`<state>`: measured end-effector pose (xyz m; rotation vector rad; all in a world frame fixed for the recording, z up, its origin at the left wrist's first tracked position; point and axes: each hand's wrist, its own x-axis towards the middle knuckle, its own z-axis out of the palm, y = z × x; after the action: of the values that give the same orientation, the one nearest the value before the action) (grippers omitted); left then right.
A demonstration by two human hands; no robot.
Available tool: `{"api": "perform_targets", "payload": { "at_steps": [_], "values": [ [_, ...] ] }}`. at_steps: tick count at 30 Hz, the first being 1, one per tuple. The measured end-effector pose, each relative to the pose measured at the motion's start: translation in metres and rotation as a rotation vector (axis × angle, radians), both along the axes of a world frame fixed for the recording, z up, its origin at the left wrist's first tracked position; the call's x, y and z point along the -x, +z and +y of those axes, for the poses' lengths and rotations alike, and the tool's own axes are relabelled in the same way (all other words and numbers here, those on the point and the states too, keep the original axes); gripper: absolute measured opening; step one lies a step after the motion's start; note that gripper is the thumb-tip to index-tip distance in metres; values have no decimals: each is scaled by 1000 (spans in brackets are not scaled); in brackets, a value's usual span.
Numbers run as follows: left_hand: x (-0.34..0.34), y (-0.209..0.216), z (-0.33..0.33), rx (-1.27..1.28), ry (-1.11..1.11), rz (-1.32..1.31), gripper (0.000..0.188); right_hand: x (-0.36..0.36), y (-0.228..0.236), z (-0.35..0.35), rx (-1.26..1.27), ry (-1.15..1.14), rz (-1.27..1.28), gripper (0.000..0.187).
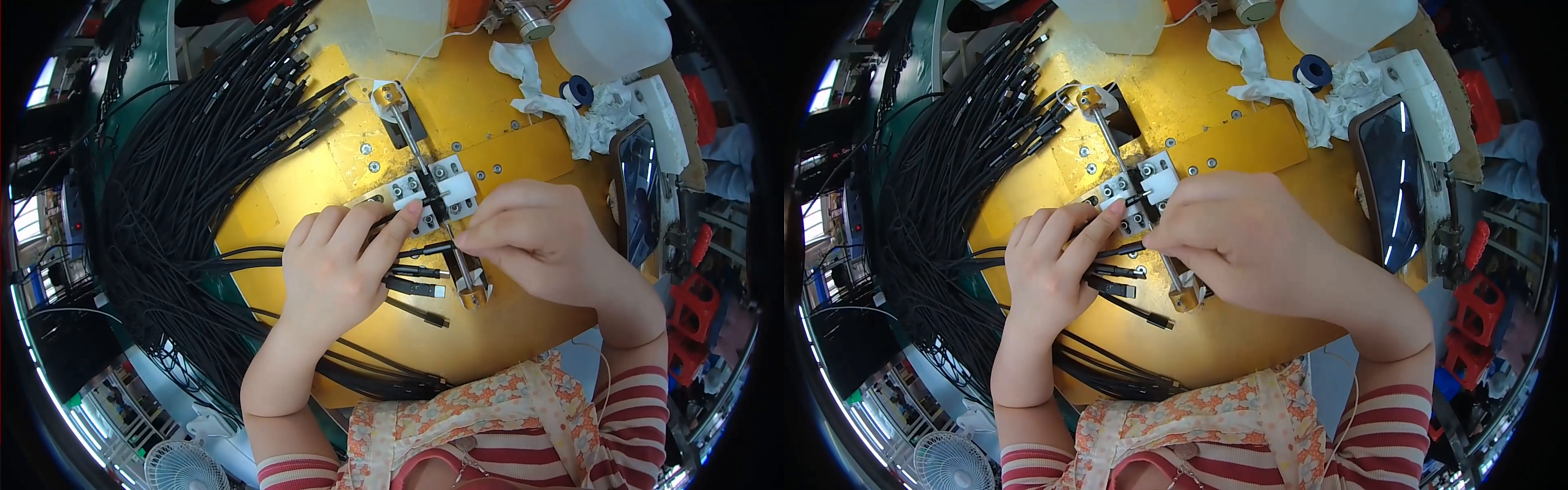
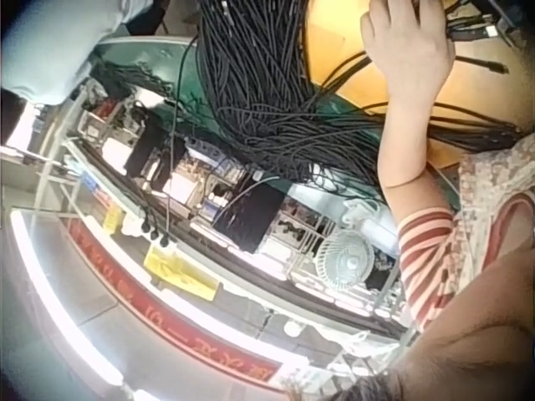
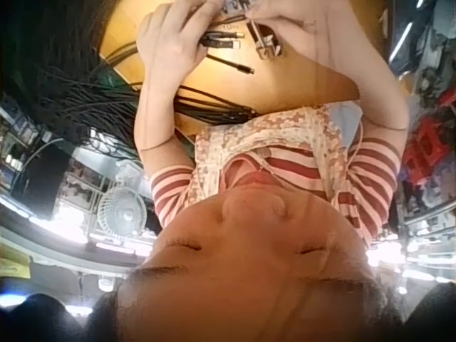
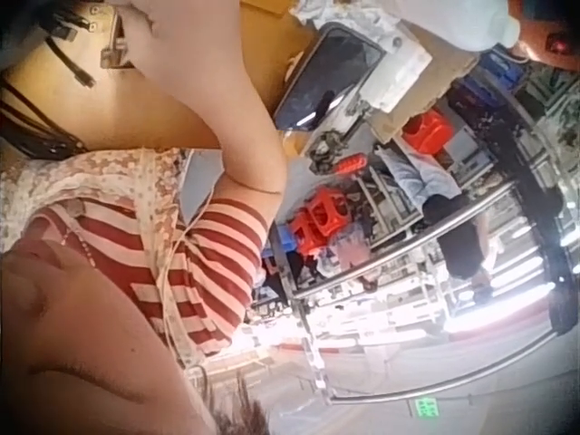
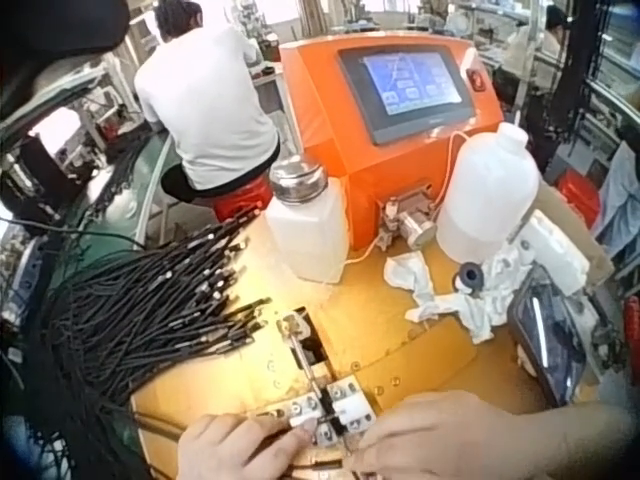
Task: Manually inserting cable ends into a processing machine for assembly or termination on a factory workbench.
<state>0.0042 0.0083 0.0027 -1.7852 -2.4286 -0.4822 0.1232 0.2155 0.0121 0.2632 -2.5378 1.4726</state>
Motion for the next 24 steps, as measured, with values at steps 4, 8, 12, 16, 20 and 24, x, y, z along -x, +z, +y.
{"api": "perform_targets", "payload": {
  "at_steps": [4, 8, 12, 16, 20, 24],
  "values": [
    [3, 1, 1, -5, -35, -40, 53, 1, -1, 6, 105, -26, -98, 9],
    [7, 0, -1, -21, -50, -80, 51, 5, 3, 4, 223, -93, -255, 10],
    [9, 28, -3, 4, -71, -184, 50, 5, -1, 5, 306, -76, -156, 10],
    [0, 44, -12, 63, -30, -580, 51, 8, -2, 5, 235, -45, -25, 12],
    [5, 20, -4, -1, -85, -173, 49, 16, -16, 5, -2, -138, 116, 11],
    [8, 9, -2, 11, -74, -85, 48, 20, -20, 3, -59, -175, 96, 6]
  ]
}}
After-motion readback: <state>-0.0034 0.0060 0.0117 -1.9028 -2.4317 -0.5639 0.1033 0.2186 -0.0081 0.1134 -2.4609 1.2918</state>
